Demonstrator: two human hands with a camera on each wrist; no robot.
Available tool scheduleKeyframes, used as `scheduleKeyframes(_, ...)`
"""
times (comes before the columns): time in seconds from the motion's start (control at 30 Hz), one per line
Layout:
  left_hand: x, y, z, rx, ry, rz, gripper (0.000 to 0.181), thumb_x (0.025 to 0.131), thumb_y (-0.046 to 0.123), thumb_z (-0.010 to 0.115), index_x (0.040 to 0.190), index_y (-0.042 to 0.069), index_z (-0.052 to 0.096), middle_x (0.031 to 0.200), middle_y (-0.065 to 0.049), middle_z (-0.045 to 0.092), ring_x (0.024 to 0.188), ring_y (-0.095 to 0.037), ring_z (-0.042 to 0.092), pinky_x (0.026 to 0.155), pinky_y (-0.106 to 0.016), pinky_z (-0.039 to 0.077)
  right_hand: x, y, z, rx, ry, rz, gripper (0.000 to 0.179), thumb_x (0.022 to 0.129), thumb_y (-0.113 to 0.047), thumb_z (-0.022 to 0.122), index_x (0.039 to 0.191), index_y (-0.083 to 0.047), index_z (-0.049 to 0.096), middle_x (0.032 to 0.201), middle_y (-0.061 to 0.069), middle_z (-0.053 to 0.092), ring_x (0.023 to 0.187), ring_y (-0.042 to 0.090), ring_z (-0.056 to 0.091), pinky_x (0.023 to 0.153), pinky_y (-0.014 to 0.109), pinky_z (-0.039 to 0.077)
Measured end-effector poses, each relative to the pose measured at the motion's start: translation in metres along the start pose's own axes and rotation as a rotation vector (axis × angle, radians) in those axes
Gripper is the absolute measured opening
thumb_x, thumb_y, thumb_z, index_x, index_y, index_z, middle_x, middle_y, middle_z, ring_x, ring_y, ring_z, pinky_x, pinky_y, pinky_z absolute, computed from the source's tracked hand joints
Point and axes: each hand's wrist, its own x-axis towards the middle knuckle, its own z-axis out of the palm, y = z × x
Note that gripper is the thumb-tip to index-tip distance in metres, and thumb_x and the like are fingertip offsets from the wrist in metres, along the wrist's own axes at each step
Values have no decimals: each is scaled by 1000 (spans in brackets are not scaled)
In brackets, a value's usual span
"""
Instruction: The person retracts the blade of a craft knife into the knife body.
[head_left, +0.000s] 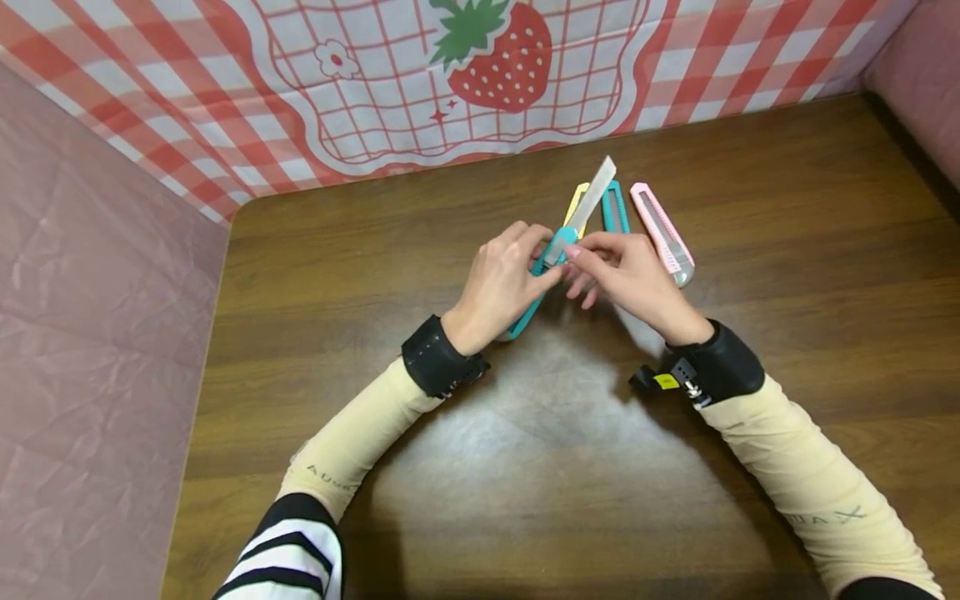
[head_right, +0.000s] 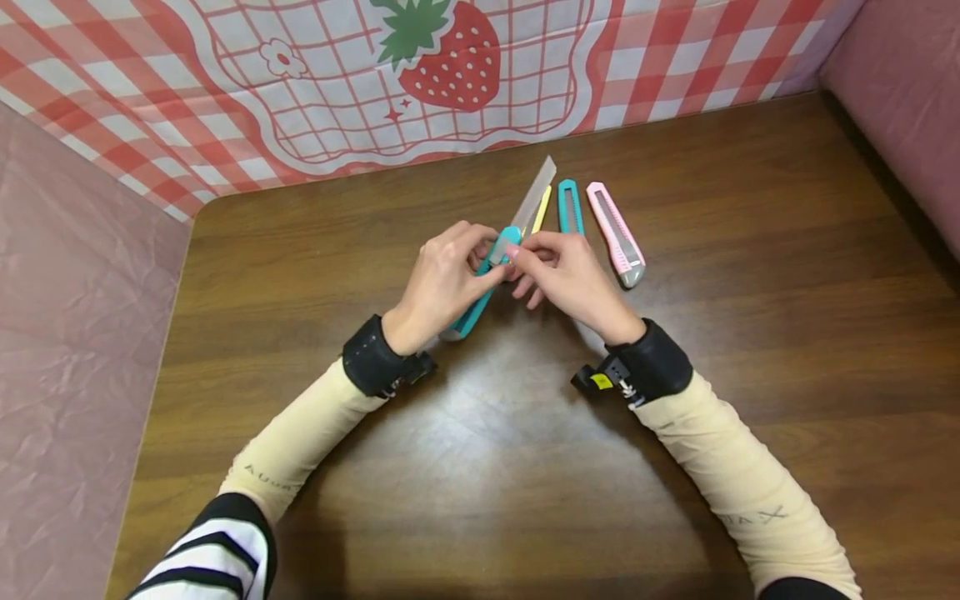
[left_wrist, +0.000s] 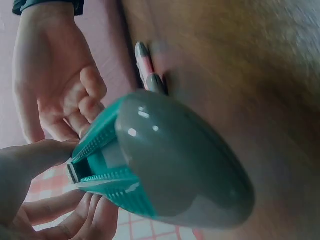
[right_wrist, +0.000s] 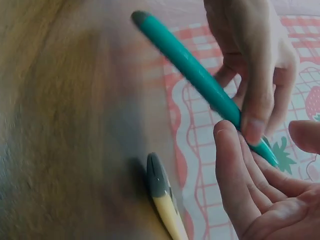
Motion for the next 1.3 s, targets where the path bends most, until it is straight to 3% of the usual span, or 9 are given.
scheduleKeyframes(0.17, -1, 5, 6, -3, 23, 23, 25, 79, 20, 70, 98, 4, 65, 76, -6, 56, 60, -7, 49, 51, -21, 48, -2, -10, 4, 60, 10, 20, 23, 95, -11, 53, 92, 11, 61, 76, 29, 64, 63, 41, 61, 51, 40, 59)
scheduleKeyframes(0.4, -3, 7, 8, -7, 28, 14, 27, 78, 24, 72, 97, 5, 65, 74, -3, 51, 60, -8, 47, 51, -21, 45, -1, -5, 6, 133, 9, -2, 24, 95, -8, 52, 93, 14, 60, 70, 18, 67, 61, 40, 62, 52, 35, 60)
scheduleKeyframes(0.6, -1, 5, 7, -170, 6, -6, 36, 77, 27, 77, 97, 0, 63, 77, -6, 57, 67, -10, 56, 60, -21, 52, 0, -12, -1, 80, 59, 16, 26, 96, -8, 49, 85, 14, 57, 72, 30, 62, 59, 38, 62, 54, 36, 60)
scheduleKeyframes(0.7, 1, 2, 7, -316, -85, -84, 36, 78, 27, 76, 99, 0, 64, 79, -5, 62, 68, -7, 59, 63, -24, 55, 0, -14, -8, -17, 133, 12, 27, 97, -10, 48, 84, 13, 56, 70, 26, 61, 58, 34, 62, 51, 26, 59)
scheduleKeyframes(0.8, 0, 0, 8, -491, -241, -203, 33, 80, 26, 74, 101, 3, 64, 81, -4, 67, 68, -5, 61, 62, -24, 57, 0, -12, -18, -80, 190, 0, 25, 96, -11, 50, 89, 11, 58, 70, 19, 59, 57, 30, 61, 49, 18, 56)
scheduleKeyframes(0.87, -1, 0, 11, -603, -348, -276, 29, 81, 24, 72, 102, 4, 65, 83, -4, 69, 67, -7, 63, 61, -26, 58, -1, -14, -23, -103, 213, -10, 25, 96, -11, 50, 89, 11, 59, 69, 16, 57, 56, 27, 61, 49, 16, 55)
scheduleKeyframes(0.97, -3, -1, 17, -728, -456, -330, 24, 82, 18, 71, 101, 4, 65, 85, -7, 69, 67, -14, 65, 60, -32, 60, -1, -11, -30, -101, 231, -14, 25, 96, -11, 50, 91, 12, 58, 67, 9, 56, 55, 24, 60, 50, 15, 55)
scheduleKeyframes(1.13, -8, -4, 31, -819, -525, -318, 18, 83, 8, 69, 98, 0, 65, 83, -11, 69, 68, -20, 65, 60, -33, 60, 1, 5, -39, -132, 250, -13, 24, 97, -14, 50, 95, 8, 59, 69, 11, 55, 56, 23, 59, 50, 13, 54)
scheduleKeyframes(1.3, -11, -4, 39, -857, -540, -321, 13, 84, 5, 68, 94, -2, 65, 82, -14, 69, 69, -20, 66, 60, -32, 60, 3, 12, -40, -157, 267, -41, 25, 96, -18, 51, 95, 5, 60, 72, 19, 53, 58, 23, 58, 51, 13, 55)
